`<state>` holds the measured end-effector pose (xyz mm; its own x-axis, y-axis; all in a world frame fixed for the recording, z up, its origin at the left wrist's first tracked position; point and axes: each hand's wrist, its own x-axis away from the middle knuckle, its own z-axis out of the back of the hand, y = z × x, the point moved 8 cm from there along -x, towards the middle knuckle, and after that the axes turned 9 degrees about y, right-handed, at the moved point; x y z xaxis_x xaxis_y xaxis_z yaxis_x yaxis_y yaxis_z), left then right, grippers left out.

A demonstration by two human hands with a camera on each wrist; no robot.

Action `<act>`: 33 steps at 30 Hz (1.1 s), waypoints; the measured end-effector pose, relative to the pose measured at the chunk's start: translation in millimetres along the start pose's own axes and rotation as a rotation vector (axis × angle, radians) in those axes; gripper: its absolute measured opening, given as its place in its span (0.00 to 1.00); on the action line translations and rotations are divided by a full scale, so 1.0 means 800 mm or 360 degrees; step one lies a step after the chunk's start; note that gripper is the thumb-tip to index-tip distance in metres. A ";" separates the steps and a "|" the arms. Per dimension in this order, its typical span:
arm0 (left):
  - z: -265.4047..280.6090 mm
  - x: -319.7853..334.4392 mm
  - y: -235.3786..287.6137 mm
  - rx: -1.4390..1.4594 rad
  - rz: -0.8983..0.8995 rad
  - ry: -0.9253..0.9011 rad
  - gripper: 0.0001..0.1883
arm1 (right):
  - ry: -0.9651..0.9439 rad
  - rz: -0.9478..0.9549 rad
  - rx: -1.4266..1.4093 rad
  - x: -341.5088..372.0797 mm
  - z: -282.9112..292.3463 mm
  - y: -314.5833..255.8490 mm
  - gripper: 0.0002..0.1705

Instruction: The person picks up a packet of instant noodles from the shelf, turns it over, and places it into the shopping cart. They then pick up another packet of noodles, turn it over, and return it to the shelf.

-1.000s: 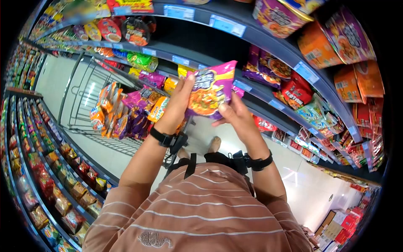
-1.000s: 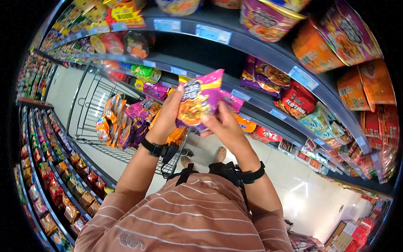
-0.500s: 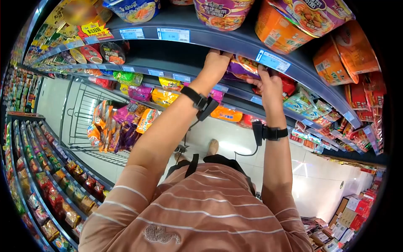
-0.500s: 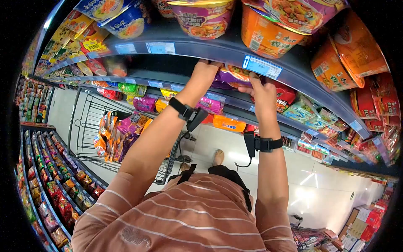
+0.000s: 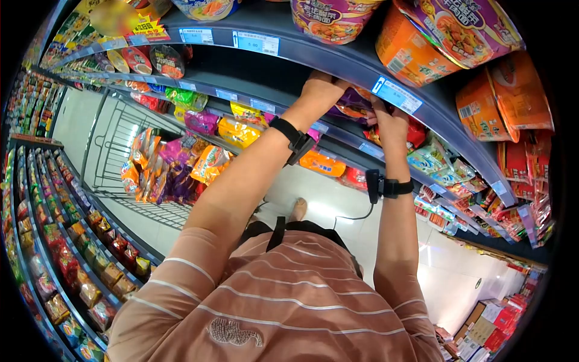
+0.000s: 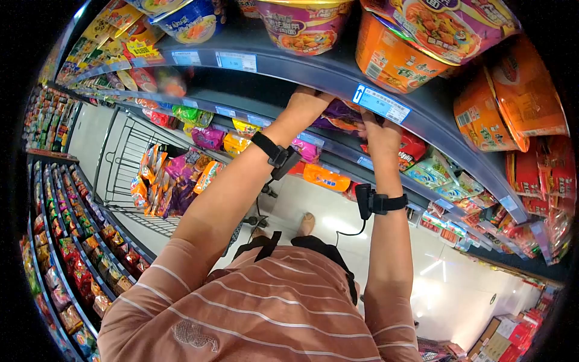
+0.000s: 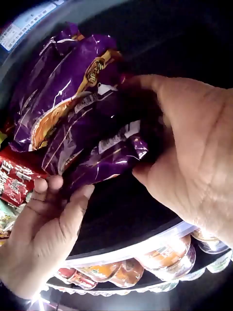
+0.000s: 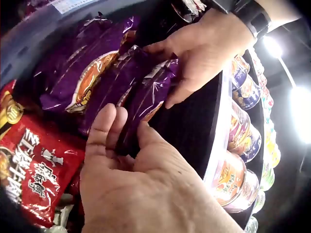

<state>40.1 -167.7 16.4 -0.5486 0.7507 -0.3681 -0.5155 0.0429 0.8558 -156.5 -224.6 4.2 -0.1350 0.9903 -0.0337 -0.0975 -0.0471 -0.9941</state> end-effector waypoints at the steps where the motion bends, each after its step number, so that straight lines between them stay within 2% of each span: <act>1: 0.004 0.000 0.010 -0.0054 -0.0078 0.0013 0.26 | 0.0043 0.0052 -0.0007 -0.002 0.002 -0.003 0.22; 2: 0.007 0.000 0.019 -0.0109 -0.0156 0.0025 0.27 | 0.0087 0.0104 -0.0015 -0.003 0.004 -0.007 0.21; 4: 0.002 -0.008 0.010 -0.0150 -0.0137 0.0051 0.28 | 0.0145 0.0294 -0.0028 -0.012 0.005 -0.013 0.18; 8: -0.007 -0.013 -0.002 -0.0346 -0.0015 -0.0045 0.31 | 0.0054 0.0107 0.0214 -0.016 0.001 -0.003 0.20; 11: -0.015 -0.008 -0.015 -0.0362 -0.0050 0.0007 0.35 | 0.0077 0.0004 0.0319 -0.010 -0.002 -0.007 0.22; 13: -0.008 -0.005 -0.008 -0.0300 -0.0212 0.0064 0.34 | 0.0141 -0.0036 0.0316 -0.002 0.005 -0.010 0.24; 14: -0.003 -0.003 -0.005 -0.0269 -0.0295 0.0092 0.33 | 0.0147 0.0111 0.0243 0.002 0.005 -0.018 0.26; 15: 0.007 0.000 -0.006 -0.0132 -0.0148 0.0036 0.33 | 0.0143 0.0070 0.0332 0.007 0.011 -0.017 0.27; 17: 0.047 0.020 0.005 0.0141 0.0141 -0.0066 0.32 | 0.0130 -0.0007 0.0506 0.020 0.024 -0.020 0.29; 21: 0.130 0.095 -0.037 0.0217 0.0283 0.0158 0.33 | 0.0089 0.0468 0.0153 0.091 0.012 -0.045 0.18; 24: 0.207 0.166 -0.113 0.0395 0.0552 0.0304 0.30 | -0.0261 0.0118 0.0295 0.146 -0.032 -0.021 0.13; 26: 0.283 0.210 -0.149 0.0393 0.0595 0.0545 0.25 | -0.0495 0.0024 0.0239 0.177 -0.068 0.012 0.13; 27: 0.322 0.236 -0.195 0.0149 0.0649 0.0712 0.22 | -0.0600 -0.0003 0.0262 0.194 -0.088 0.020 0.12; 28: 0.367 0.256 -0.218 -0.0070 0.0545 0.0730 0.20 | -0.0701 -0.0070 0.0311 0.210 -0.109 0.028 0.12; 30: 0.446 0.307 -0.262 -0.0013 0.0762 0.0955 0.19 | -0.0909 -0.0210 0.0406 0.243 -0.152 0.041 0.12; 31: 0.489 0.331 -0.274 -0.0330 0.0809 0.0999 0.19 | -0.0995 -0.0215 0.0435 0.259 -0.173 0.041 0.12; 33: 0.558 0.385 -0.332 -0.0479 0.0940 0.1103 0.21 | -0.1165 -0.0221 0.0483 0.292 -0.217 0.039 0.12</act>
<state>301.7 346.5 -162.6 -0.9918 0.0357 -0.1227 -0.1253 -0.4615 0.8783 -19.5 27.8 -52.2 -0.7039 0.6576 0.2685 -0.4101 -0.0676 -0.9095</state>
